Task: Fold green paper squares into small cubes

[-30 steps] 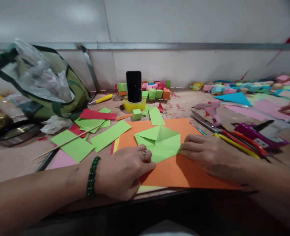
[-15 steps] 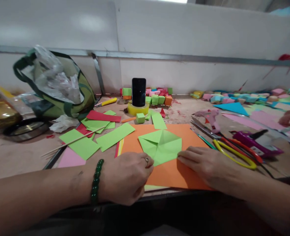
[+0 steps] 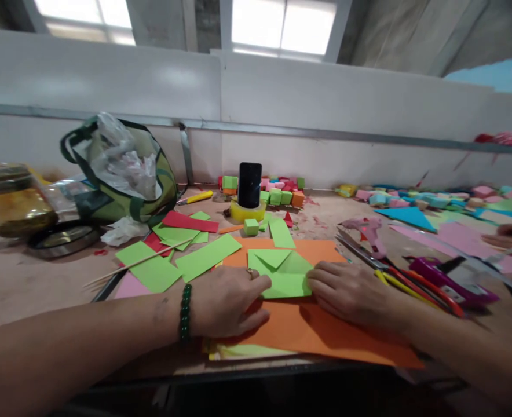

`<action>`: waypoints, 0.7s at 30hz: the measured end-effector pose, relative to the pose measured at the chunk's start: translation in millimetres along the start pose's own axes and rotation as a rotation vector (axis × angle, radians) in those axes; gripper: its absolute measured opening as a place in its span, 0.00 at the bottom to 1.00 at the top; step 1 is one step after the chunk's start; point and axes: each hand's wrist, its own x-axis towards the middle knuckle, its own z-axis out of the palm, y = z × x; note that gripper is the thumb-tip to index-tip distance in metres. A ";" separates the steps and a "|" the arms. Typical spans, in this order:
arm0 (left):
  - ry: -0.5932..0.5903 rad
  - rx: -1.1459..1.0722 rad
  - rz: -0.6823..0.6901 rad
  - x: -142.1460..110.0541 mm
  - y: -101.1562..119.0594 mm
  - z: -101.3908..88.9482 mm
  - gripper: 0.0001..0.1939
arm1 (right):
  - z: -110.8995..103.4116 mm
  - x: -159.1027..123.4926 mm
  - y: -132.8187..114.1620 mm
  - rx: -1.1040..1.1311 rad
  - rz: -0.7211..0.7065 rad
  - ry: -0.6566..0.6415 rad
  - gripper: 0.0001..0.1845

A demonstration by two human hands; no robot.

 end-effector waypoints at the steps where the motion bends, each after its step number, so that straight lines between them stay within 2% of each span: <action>1: 0.027 0.034 0.021 1.1 -1.0 1.3 0.11 | -1.9 3.1 -6.4 -0.022 -0.010 -0.002 0.11; 4: 0.053 0.127 0.122 2.8 -3.0 4.2 0.04 | -10.1 15.8 -29.9 -0.041 -0.044 0.041 0.11; 7: 0.021 0.147 0.145 1.3 -6.5 6.8 0.06 | -14.4 27.0 -46.3 -0.002 -0.081 0.159 0.09; 8: 0.011 0.138 0.131 0.6 -8.2 7.7 0.06 | -13.9 28.5 -47.6 0.025 -0.063 0.168 0.11; 11: -0.028 0.105 0.096 -0.4 -13.8 9.7 0.07 | -8.5 25.4 -39.2 0.149 0.106 0.081 0.29; 13: -0.045 0.081 0.085 0.0 -15.9 10.2 0.08 | -3.9 19.5 -28.6 0.265 0.203 -0.010 0.36; 18: -0.042 -0.010 0.086 -0.8 -5.4 1.5 0.08 | -1.8 11.3 -10.9 0.550 0.239 -0.218 0.31; 21: -0.105 -0.041 0.099 -2.9 9.7 -11.7 0.06 | -8.5 15.5 -3.0 0.683 0.279 -0.283 0.26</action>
